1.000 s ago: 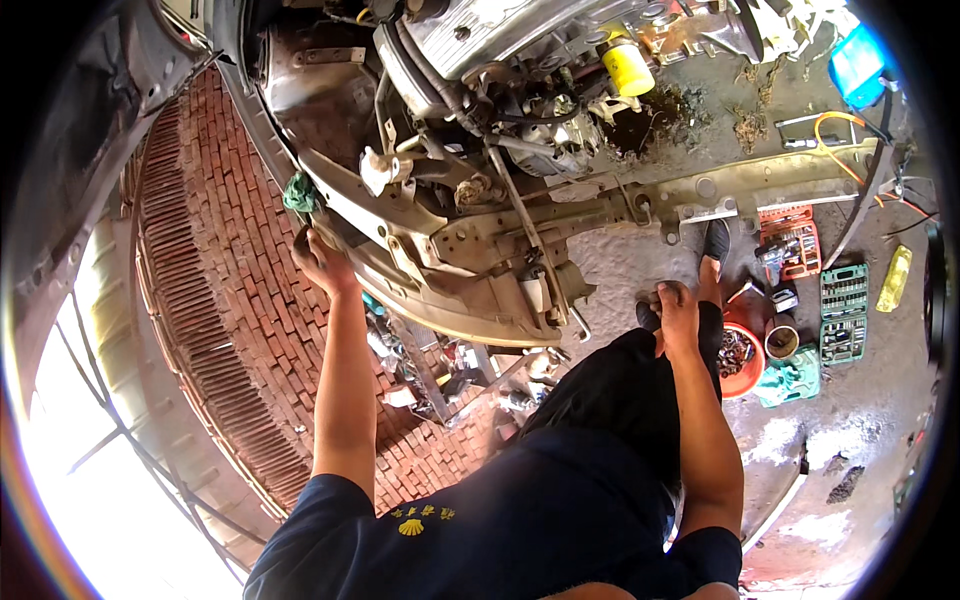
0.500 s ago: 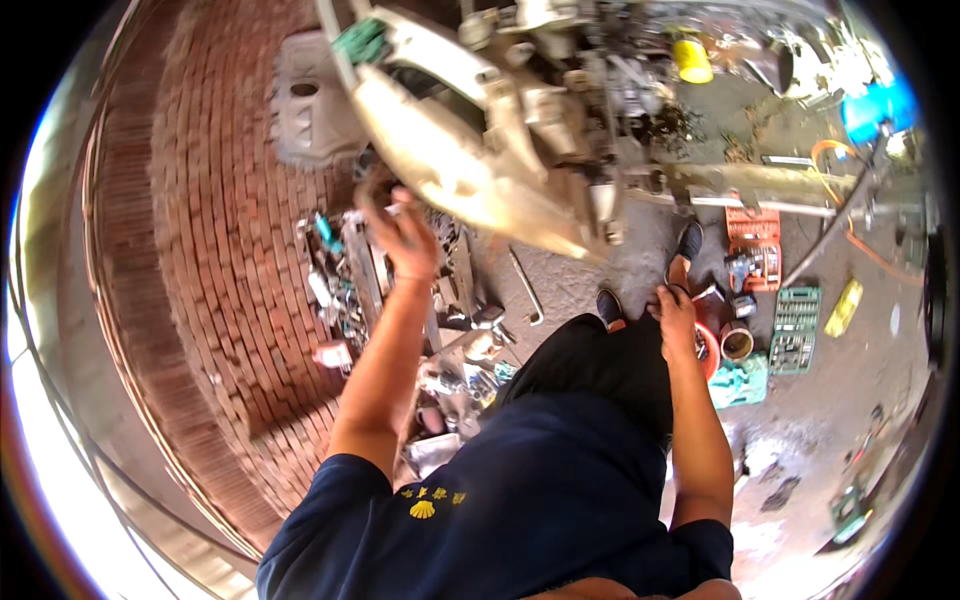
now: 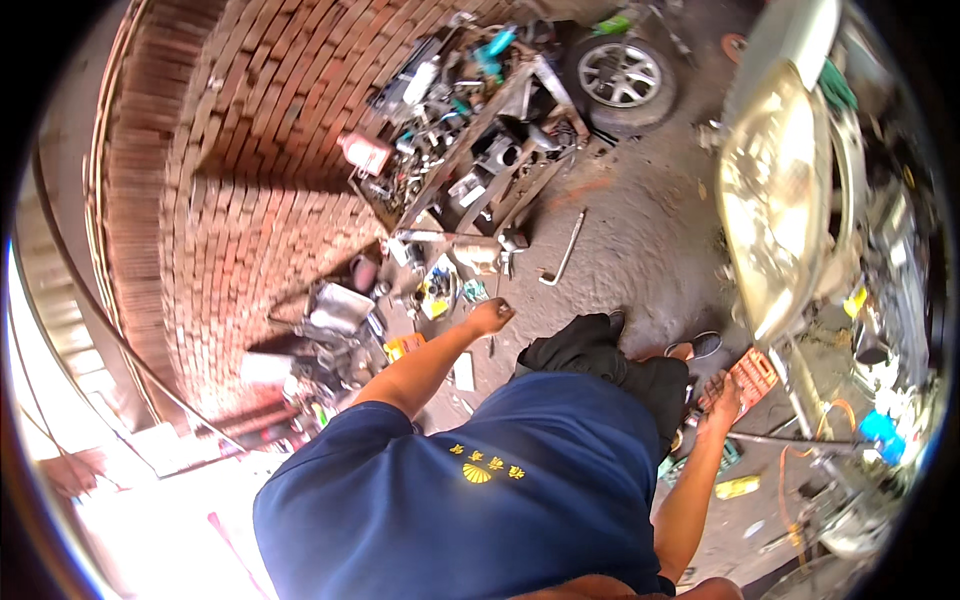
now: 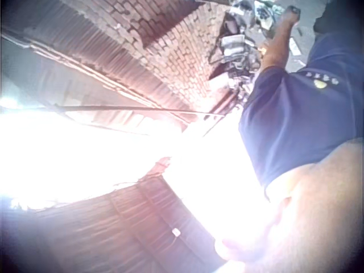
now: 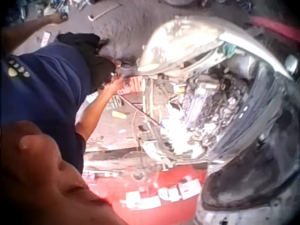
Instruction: The person works on a car engine with the hood open, using a ratchet and socket to loosen and remove bolts from the engine bay. They handle a rag and a smartphone briefly, then continue using the ratchet on various bolts before walking away from the vehicle.
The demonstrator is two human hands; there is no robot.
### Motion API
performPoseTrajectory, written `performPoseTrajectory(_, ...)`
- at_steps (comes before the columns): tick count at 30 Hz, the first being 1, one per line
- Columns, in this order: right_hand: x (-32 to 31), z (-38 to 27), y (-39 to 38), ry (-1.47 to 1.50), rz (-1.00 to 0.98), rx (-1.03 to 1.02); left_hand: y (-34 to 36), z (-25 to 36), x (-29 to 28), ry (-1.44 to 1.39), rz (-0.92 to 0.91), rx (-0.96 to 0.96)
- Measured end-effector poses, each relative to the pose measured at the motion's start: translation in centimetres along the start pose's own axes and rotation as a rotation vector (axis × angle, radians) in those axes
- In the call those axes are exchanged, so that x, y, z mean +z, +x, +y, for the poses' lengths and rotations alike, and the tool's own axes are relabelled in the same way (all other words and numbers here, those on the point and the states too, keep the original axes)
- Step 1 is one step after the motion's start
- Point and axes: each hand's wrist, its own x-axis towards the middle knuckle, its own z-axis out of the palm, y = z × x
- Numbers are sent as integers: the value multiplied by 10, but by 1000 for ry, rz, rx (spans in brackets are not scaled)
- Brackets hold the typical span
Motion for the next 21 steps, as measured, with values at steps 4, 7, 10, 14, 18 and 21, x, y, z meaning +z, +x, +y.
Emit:
performPoseTrajectory(4, 43, -11, -2, -238, -128, -41, -11, -90, 13, -71, 75, -251)
performPoseTrajectory(7, 89, -27, -13, -352, -214, -45, -14, -109, 18, -134, 123, -300)
performPoseTrajectory(10, 134, -41, -21, -460, -314, -43, -5, -95, 27, -220, 170, -293)
performPoseTrajectory(14, 195, -49, -9, -561, -511, 2, -10, -34, 21, -520, 215, -256)
performPoseTrajectory(18, 261, -57, 4, -622, -624, -8, -23, 56, -27, -481, 255, -90)
performPoseTrajectory(21, 301, -67, -1, -636, -624, 12, -26, 73, -49, -487, 319, -35)
